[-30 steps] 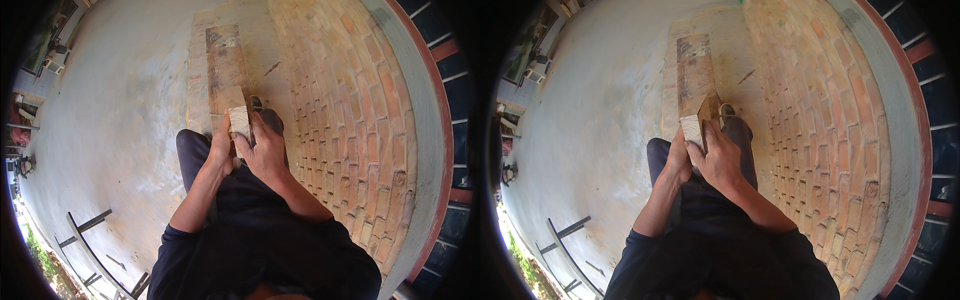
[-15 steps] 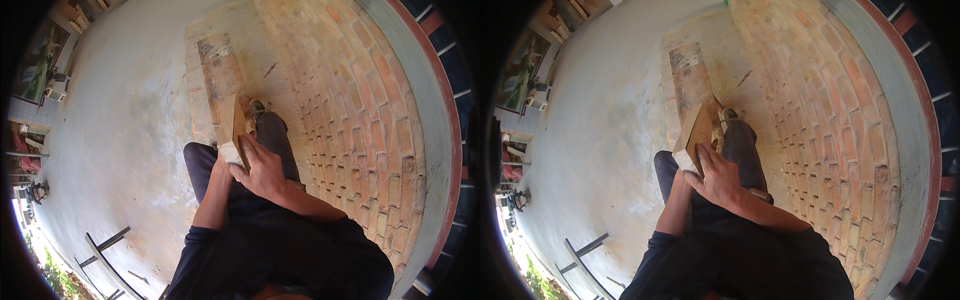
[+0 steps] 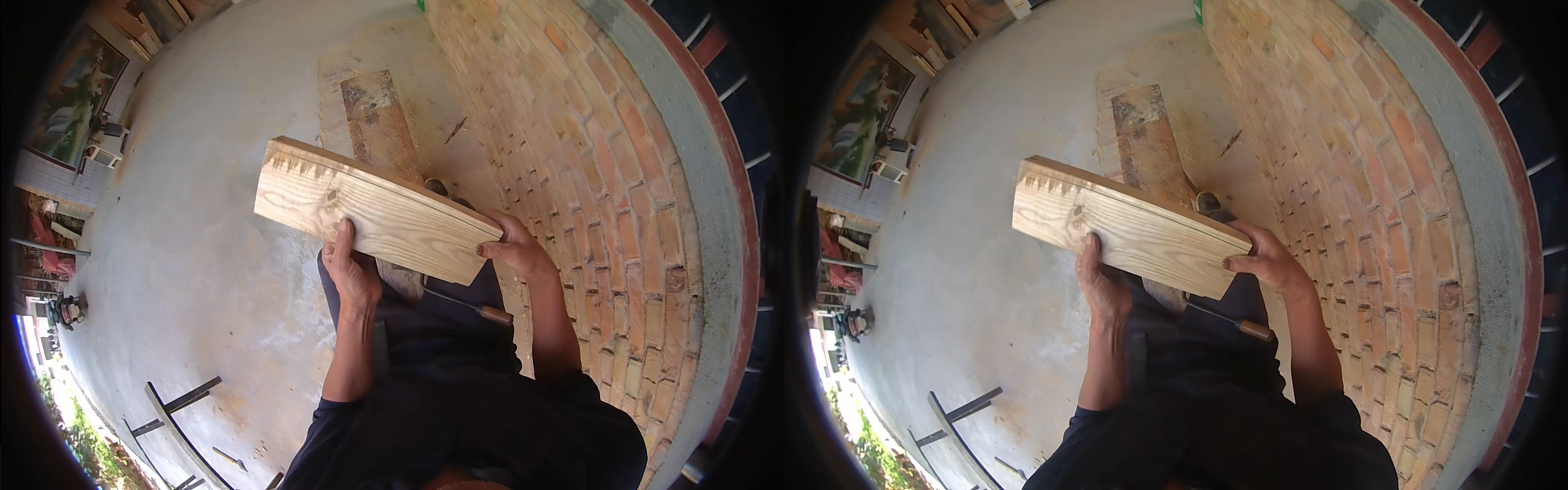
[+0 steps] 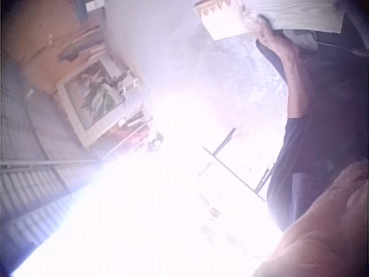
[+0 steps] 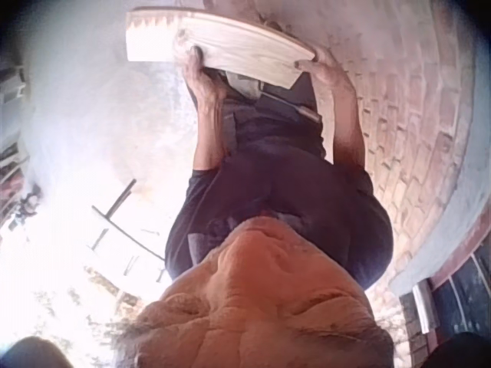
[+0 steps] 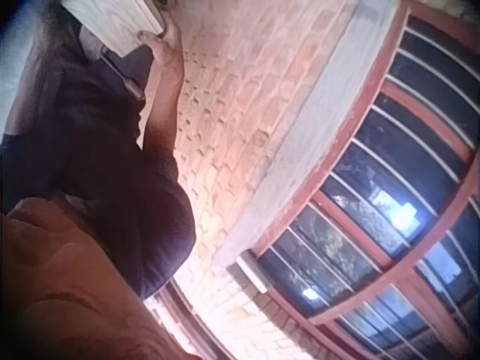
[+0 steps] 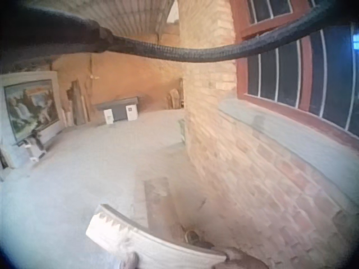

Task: The person holds a piece of wood and sits on a wooden bench. Using a drawknife, the person shaves thin strips of wood from the block while holding it in place by hand.

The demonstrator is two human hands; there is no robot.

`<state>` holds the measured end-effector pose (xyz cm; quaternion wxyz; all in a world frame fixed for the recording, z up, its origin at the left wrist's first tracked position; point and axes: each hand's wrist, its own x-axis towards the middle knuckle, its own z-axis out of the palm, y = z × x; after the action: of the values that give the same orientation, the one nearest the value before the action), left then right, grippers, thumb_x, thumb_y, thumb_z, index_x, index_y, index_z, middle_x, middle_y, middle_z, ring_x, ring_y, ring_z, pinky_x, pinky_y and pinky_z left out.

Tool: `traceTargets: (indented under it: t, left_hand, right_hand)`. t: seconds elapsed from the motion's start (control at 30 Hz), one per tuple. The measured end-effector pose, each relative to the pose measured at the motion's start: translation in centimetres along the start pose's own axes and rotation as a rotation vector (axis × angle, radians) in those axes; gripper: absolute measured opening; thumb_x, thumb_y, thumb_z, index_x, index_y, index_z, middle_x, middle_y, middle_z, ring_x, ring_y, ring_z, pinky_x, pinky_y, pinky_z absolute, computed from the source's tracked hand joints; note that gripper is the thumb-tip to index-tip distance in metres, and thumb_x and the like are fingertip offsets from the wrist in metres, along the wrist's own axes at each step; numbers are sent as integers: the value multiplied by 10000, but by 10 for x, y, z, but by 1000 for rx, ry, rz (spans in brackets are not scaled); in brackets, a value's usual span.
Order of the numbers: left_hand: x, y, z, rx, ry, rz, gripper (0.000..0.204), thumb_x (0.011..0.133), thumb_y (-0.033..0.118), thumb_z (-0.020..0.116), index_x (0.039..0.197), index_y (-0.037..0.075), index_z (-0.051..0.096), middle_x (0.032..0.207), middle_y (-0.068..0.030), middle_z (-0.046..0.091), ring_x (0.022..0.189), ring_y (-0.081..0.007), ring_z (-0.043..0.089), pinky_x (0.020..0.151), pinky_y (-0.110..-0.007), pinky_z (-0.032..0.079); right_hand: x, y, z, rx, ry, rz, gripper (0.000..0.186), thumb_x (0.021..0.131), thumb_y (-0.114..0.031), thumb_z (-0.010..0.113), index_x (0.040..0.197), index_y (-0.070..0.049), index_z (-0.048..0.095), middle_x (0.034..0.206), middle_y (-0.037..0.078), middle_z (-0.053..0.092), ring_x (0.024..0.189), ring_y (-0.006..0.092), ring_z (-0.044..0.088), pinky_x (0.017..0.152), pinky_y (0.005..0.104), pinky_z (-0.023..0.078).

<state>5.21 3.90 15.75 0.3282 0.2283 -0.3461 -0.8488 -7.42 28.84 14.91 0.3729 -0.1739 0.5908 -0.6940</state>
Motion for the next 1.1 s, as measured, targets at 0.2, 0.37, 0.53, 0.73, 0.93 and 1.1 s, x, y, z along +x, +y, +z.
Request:
traceTargets:
  t: [0.2, 0.37, 0.53, 0.73, 0.93, 1.1]
  left_hand:
    - [-21, 28, -6, 186, -195, -20, 675, 788, 129, 784, 1391, -1, 511, 1320, -121, 605, 1240, -282, 579, 1049, -426, 468]
    - [-66, -12, -6, 385, -199, -158, 622, 789, 33, 853, 1340, -9, 569, 1247, -96, 649, 1137, -233, 635, 963, -358, 530]
    - [-97, -30, -14, 837, -379, -71, 356, 794, 104, 871, 1092, -27, 728, 1054, -121, 766, 960, -205, 729, 910, -321, 538]
    - [-105, -35, -17, 961, -490, -176, 384, 891, 204, 816, 1215, 29, 711, 1149, -78, 725, 1061, -185, 675, 940, -333, 518]
    - [-107, -47, -29, 1129, -605, 49, 398, 883, 237, 827, 1211, 45, 709, 1133, -81, 731, 1028, -215, 692, 906, -337, 538]
    - [-107, -50, -22, 1256, -692, 268, 529, 768, 232, 897, 1196, 15, 677, 1073, -108, 742, 958, -257, 736, 889, -319, 585]
  right_hand:
    - [46, 20, -46, -229, -28, 64, 573, 792, -61, 802, 1313, 64, 599, 1152, 106, 694, 1064, 165, 651, 934, 309, 533]
    - [48, 67, -64, -593, -1, 90, 539, 750, -65, 799, 1266, -15, 652, 1132, 122, 726, 1056, 206, 686, 930, 349, 538]
    - [31, 81, -56, -793, 52, 144, 595, 722, -79, 832, 1288, -90, 650, 1164, 136, 730, 1109, 259, 687, 963, 373, 522]
    - [27, 94, -61, -782, 99, 126, 576, 743, -80, 830, 1288, -113, 646, 1171, 129, 732, 1099, 280, 697, 943, 383, 534]
    - [31, 102, -54, -911, 113, 3, 503, 790, -137, 788, 1274, -149, 653, 1156, 137, 736, 1087, 336, 701, 914, 412, 543]
    - [30, 96, -46, -980, 141, 4, 498, 825, -124, 781, 1301, -171, 643, 1170, 144, 734, 1089, 347, 702, 914, 414, 543]
